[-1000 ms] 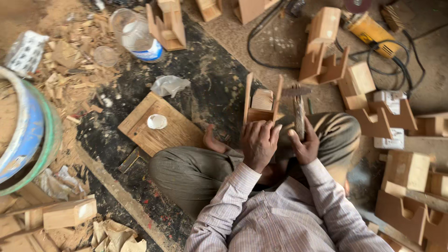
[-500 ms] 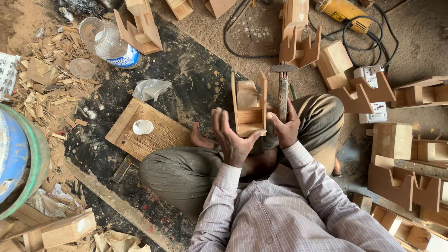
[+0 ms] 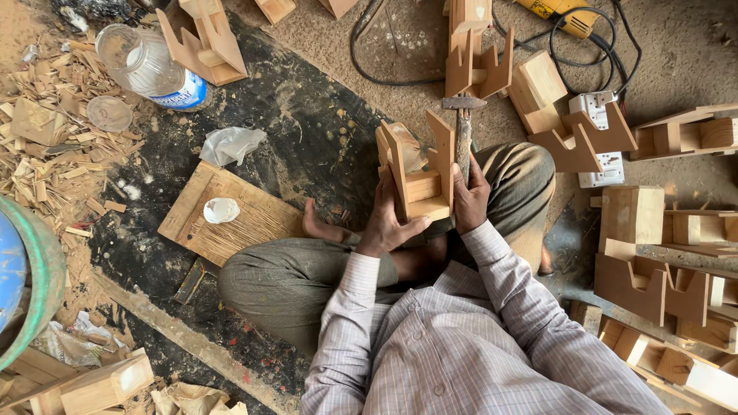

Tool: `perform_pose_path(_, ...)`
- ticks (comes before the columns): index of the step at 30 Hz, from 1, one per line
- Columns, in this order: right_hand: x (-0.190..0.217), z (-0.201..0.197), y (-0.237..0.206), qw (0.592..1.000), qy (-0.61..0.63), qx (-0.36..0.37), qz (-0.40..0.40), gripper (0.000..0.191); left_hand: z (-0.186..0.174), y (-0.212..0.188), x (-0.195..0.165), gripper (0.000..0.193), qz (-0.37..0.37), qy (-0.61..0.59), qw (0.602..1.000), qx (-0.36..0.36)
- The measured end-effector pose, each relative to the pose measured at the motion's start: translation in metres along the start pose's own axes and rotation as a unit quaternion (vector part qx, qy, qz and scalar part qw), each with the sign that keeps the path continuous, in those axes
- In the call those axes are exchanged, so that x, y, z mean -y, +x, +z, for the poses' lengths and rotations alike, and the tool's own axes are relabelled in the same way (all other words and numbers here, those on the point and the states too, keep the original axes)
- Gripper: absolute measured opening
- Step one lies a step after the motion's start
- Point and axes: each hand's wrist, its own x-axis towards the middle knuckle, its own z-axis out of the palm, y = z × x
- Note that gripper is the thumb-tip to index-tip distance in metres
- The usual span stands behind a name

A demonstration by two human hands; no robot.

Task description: The person sits cross-legged on the workshop floor and hammers nails into small cut wooden pieces to assemble them. They hold each piece against a wooden board, drive nails with a hammer, reposition the pieces, and set assembled pieces aside among other wooden parts.

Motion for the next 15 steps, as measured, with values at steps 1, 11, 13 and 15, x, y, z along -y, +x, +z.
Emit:
perform_pose_path(1,0.000,0.000,0.001,1.000,0.000,0.005,-0.005,0.057,-0.006,0.000,0.002,0.127,-0.003,-0.065,0.998,0.019)
perform_pose_path(11,-0.012,-0.003,0.009,0.999,-0.044,0.006,-0.010,0.052,-0.032,0.024,-0.011,0.136,-0.177,-0.235,0.955,0.040)
perform_pose_path(13,-0.011,-0.009,0.011,1.000,-0.008,0.017,0.001,0.053,-0.042,0.031,-0.015,0.135,-0.165,-0.229,0.958,0.036)
perform_pose_path(15,-0.006,-0.013,0.014,0.999,0.019,0.025,0.007,0.053,-0.058,0.041,-0.013,0.134,-0.105,-0.041,0.992,0.063)
